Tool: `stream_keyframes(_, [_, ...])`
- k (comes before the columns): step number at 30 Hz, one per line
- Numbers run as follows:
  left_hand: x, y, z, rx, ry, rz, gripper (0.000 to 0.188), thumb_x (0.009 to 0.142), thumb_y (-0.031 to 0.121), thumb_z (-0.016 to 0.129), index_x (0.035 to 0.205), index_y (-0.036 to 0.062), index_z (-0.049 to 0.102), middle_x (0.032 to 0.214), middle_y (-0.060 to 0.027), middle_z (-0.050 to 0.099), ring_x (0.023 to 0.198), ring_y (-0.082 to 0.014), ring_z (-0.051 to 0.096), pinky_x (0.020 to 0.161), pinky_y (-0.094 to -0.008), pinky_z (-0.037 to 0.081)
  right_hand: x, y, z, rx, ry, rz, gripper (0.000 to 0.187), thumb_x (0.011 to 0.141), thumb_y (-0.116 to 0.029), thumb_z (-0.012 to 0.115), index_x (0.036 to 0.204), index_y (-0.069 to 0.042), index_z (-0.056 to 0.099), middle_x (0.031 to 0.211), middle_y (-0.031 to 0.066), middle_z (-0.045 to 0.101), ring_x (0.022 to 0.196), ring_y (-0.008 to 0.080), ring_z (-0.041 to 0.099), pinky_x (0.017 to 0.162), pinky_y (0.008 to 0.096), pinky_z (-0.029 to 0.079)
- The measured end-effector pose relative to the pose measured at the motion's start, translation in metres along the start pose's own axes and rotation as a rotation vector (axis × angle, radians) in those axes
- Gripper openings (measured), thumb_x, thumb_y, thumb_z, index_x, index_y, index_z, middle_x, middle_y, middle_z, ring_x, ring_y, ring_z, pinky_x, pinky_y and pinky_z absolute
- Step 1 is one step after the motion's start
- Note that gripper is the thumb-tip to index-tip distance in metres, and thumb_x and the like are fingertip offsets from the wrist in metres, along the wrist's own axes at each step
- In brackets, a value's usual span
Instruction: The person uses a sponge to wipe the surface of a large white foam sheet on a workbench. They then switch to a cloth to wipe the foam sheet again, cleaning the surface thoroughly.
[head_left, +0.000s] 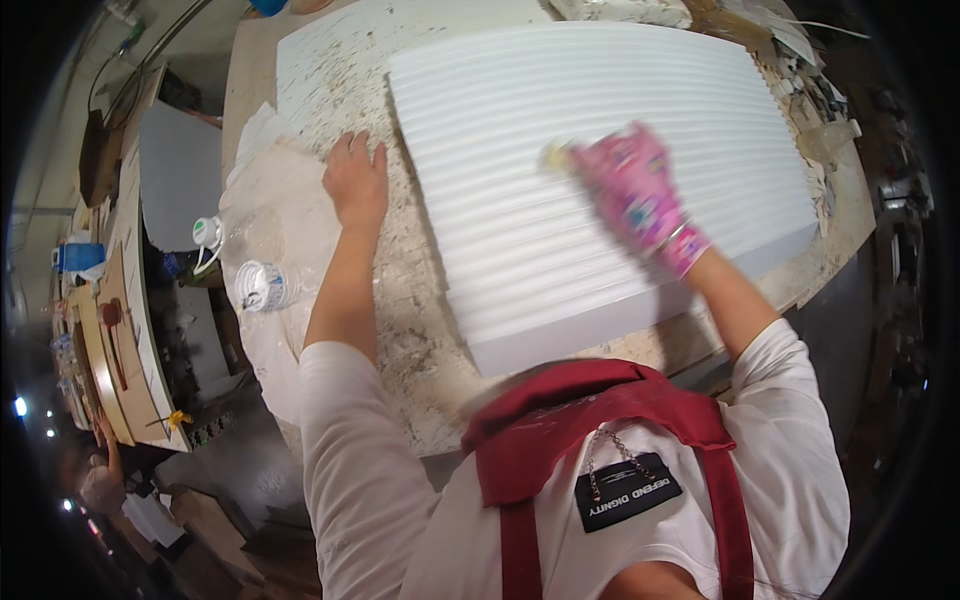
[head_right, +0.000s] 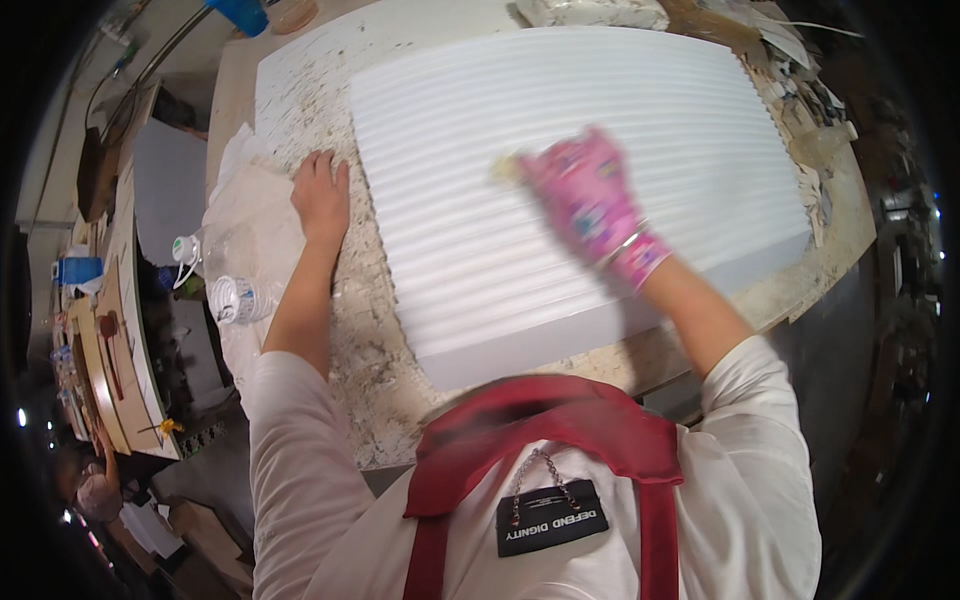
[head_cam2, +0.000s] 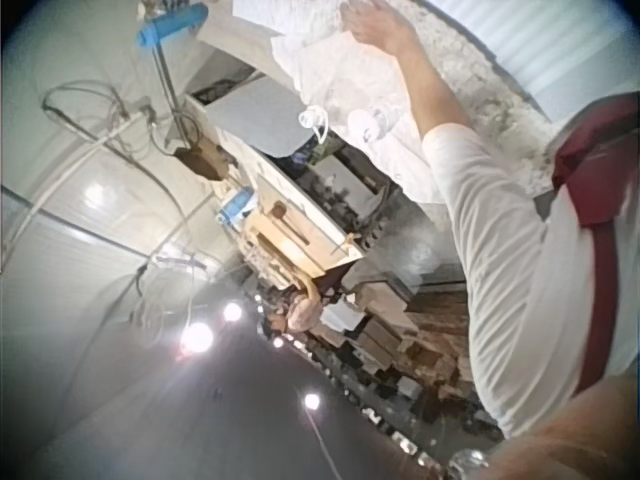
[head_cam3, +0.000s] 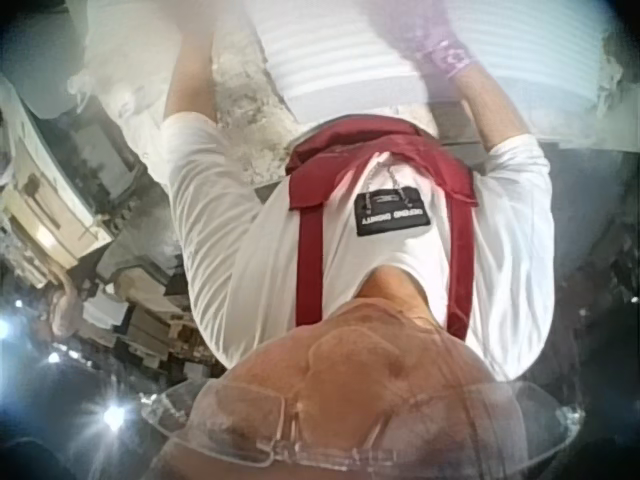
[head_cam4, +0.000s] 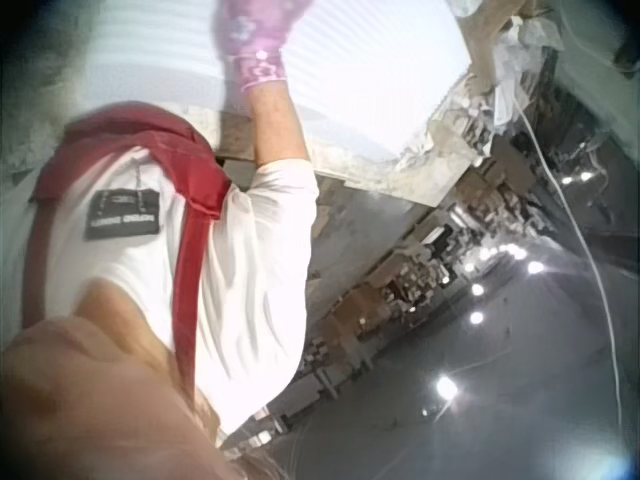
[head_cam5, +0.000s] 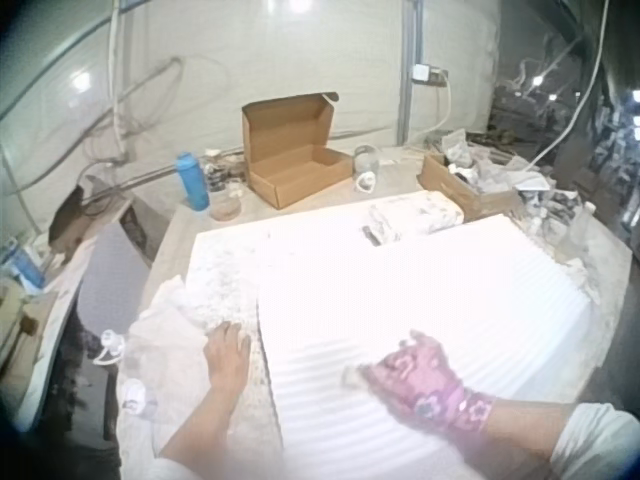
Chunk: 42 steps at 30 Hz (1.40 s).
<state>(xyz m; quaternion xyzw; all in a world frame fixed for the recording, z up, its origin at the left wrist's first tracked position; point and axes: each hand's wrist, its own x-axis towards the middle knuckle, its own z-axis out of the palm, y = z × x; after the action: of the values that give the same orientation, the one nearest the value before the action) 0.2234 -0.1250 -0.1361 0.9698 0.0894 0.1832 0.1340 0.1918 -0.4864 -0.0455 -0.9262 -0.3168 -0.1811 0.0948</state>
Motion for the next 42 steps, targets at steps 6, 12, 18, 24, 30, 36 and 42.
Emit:
stream_keyframes(6, [-0.004, 0.007, 0.002, 0.024, 0.039, -0.002, 0.038, 0.091, 0.037, 0.055, 0.122, 0.0133, 0.058, 0.13, -0.0079, 0.05, 0.123, -0.0264, 0.044, 0.099, -0.0468, 0.035, 0.022, -0.033, -0.006, 0.097, 0.091, -0.188, 0.031, 0.087, -0.015, 0.058, 0.118, -0.017, 0.059, 0.077, -0.0005, 0.062, 0.079, 0.0164, 0.06, 0.095, 0.0449, 0.042])
stream_keyframes(12, [-0.003, 0.004, -0.002, -0.027, 0.079, 0.012, 0.036, 0.091, 0.033, 0.056, 0.12, 0.0131, 0.06, 0.128, -0.0093, 0.052, 0.12, -0.0286, 0.046, 0.098, -0.0469, 0.037, 0.089, -0.091, 0.032, 0.105, -0.008, -0.333, 0.022, 0.083, -0.019, 0.061, 0.104, -0.026, 0.063, 0.079, -0.0002, 0.058, 0.087, 0.0208, 0.06, 0.103, 0.0448, 0.038])
stream_keyframes(18, [-0.003, 0.006, -0.003, -0.039, 0.045, -0.014, 0.036, 0.091, 0.034, 0.056, 0.121, 0.0129, 0.059, 0.129, -0.0086, 0.051, 0.122, -0.0275, 0.045, 0.1, -0.047, 0.034, 0.107, -0.094, 0.039, -0.034, -0.108, -0.399, 0.01, 0.093, -0.027, 0.051, 0.096, -0.024, 0.06, 0.08, -0.0033, 0.054, 0.089, 0.0143, 0.056, 0.109, 0.0404, 0.03])
stream_keyframes(24, [-0.001, 0.007, -0.003, -0.042, 0.018, -0.026, 0.036, 0.091, 0.034, 0.055, 0.121, 0.0128, 0.058, 0.131, -0.0083, 0.05, 0.124, -0.0273, 0.043, 0.101, -0.0473, 0.033, 0.107, -0.095, 0.061, 0.093, -0.146, -0.252, 0.02, 0.093, -0.031, 0.049, 0.103, -0.02, 0.063, 0.094, 0.0051, 0.059, 0.102, 0.0214, 0.057, 0.112, 0.0432, 0.025])
stream_keyframes(30, [0.003, 0.007, -0.002, 0.01, -0.008, -0.043, 0.036, 0.09, 0.034, 0.057, 0.12, 0.0134, 0.059, 0.13, -0.0074, 0.051, 0.123, -0.0261, 0.044, 0.099, -0.0463, 0.035, 0.115, -0.097, 0.042, -0.001, -0.041, -0.255, 0.02, 0.091, -0.023, 0.048, 0.1, -0.015, 0.063, 0.089, 0.0095, 0.064, 0.092, 0.028, 0.062, 0.106, 0.0461, 0.033])
stream_keyframes(36, [0.001, 0.002, -0.002, -0.04, -0.022, -0.007, 0.039, 0.091, 0.034, 0.056, 0.124, 0.0123, 0.056, 0.135, -0.0085, 0.048, 0.127, -0.0266, 0.041, 0.102, -0.0475, 0.032, 0.109, -0.034, 0.006, -0.05, -0.431, 0.177, 0.017, 0.093, -0.024, 0.051, 0.101, -0.02, 0.065, 0.085, 0.0054, 0.064, 0.083, 0.0198, 0.062, 0.09, 0.0378, 0.045])
stream_keyframes(42, [0.002, 0.007, -0.005, 0.031, 0.034, 0.04, 0.042, 0.092, 0.031, 0.056, 0.128, 0.0117, 0.052, 0.14, -0.0113, 0.043, 0.129, -0.029, 0.038, 0.103, -0.0482, 0.03, 0.049, -0.015, -0.001, -0.191, 0.0, -0.118, 0.035, 0.083, -0.015, 0.063, 0.116, -0.024, 0.06, 0.079, -0.0017, 0.058, 0.077, 0.0154, 0.058, 0.097, 0.0431, 0.041])
